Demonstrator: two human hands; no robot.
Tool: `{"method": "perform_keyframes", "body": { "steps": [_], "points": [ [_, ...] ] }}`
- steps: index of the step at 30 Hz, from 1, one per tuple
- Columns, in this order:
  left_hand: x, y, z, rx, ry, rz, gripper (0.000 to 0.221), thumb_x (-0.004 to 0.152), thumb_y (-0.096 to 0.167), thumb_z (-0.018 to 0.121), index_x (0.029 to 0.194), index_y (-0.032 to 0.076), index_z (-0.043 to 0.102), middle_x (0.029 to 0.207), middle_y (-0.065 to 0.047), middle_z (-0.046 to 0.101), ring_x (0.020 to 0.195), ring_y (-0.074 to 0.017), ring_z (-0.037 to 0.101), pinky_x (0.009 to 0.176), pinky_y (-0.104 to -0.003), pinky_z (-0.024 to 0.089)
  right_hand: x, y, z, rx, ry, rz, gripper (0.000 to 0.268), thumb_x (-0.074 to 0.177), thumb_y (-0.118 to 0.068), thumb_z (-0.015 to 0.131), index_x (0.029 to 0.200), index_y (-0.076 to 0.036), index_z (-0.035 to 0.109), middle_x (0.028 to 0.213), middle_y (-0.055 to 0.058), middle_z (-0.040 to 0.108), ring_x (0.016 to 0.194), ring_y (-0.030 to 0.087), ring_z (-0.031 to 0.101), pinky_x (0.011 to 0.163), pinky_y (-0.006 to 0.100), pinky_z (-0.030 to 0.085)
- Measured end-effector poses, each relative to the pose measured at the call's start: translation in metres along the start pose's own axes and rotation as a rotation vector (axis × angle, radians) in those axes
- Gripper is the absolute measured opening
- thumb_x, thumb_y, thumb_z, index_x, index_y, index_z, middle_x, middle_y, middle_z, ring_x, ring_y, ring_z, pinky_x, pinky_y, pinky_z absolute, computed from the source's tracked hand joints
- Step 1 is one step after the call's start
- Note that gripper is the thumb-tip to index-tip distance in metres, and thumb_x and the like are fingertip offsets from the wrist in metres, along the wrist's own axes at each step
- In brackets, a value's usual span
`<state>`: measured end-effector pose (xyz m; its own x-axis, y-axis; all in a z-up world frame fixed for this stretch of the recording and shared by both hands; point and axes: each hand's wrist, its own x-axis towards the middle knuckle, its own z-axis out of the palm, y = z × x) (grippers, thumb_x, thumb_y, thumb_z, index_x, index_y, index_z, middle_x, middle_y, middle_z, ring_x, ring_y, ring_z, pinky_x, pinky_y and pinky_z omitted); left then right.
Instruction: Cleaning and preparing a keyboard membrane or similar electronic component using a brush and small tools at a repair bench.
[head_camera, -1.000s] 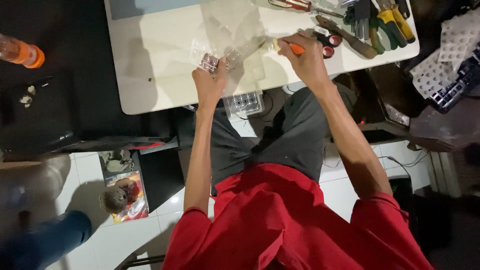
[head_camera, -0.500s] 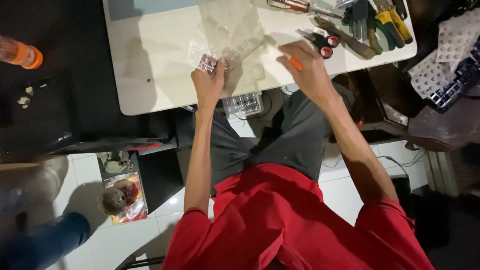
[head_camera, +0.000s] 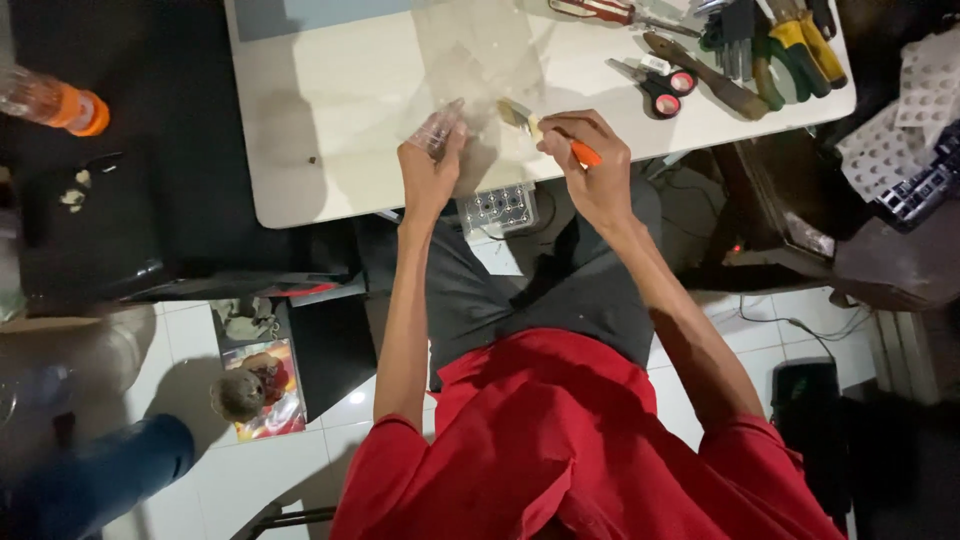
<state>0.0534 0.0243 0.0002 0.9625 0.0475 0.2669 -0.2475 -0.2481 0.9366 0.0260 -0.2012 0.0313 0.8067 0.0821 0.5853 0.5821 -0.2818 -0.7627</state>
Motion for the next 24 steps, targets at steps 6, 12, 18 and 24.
{"method": "perform_keyframes", "body": {
  "steps": [6,12,18,24],
  "points": [
    [0.002,0.026,-0.02,-0.132,-0.223,-0.003,0.047,0.11,0.051,0.057,0.143,0.018,0.064,0.137,-0.017,0.067,0.131,-0.0439,0.056,0.11,-0.059,0.042,0.008,-0.017,0.013,-0.042,0.098,-0.075,0.01,0.107,-0.004,0.064,0.104,0.001,0.072,0.097,0.013,0.074,0.096,0.035,0.073,0.071,0.038,0.062],
    [0.02,0.032,-0.037,-0.091,-0.467,-0.032,0.033,0.105,0.044,0.063,0.124,0.021,0.076,0.114,-0.007,0.077,0.117,-0.0269,0.067,0.115,-0.051,0.037,-0.001,-0.022,-0.006,-0.11,0.097,-0.047,0.02,0.114,-0.011,0.057,0.102,-0.001,0.069,0.085,0.016,0.069,0.083,0.041,0.071,0.067,0.045,0.061],
    [0.027,0.033,-0.035,0.068,-0.741,-0.116,0.042,0.106,0.047,0.061,0.138,0.021,0.068,0.133,-0.014,0.069,0.131,-0.0455,0.056,0.12,-0.069,0.007,-0.018,-0.028,-0.022,0.019,0.098,0.111,0.021,0.115,-0.011,0.054,0.106,0.002,0.069,0.088,0.021,0.069,0.078,0.04,0.074,0.063,0.05,0.062],
    [0.035,0.048,-0.036,0.107,-0.67,-0.031,0.024,0.105,0.025,0.066,0.103,0.006,0.081,0.098,-0.017,0.078,0.101,-0.0356,0.073,0.105,-0.054,0.047,-0.012,-0.026,-0.022,0.009,0.088,0.139,0.025,0.114,-0.014,0.056,0.102,0.002,0.071,0.088,0.018,0.068,0.073,0.033,0.076,0.061,0.042,0.061]
  ]
}}
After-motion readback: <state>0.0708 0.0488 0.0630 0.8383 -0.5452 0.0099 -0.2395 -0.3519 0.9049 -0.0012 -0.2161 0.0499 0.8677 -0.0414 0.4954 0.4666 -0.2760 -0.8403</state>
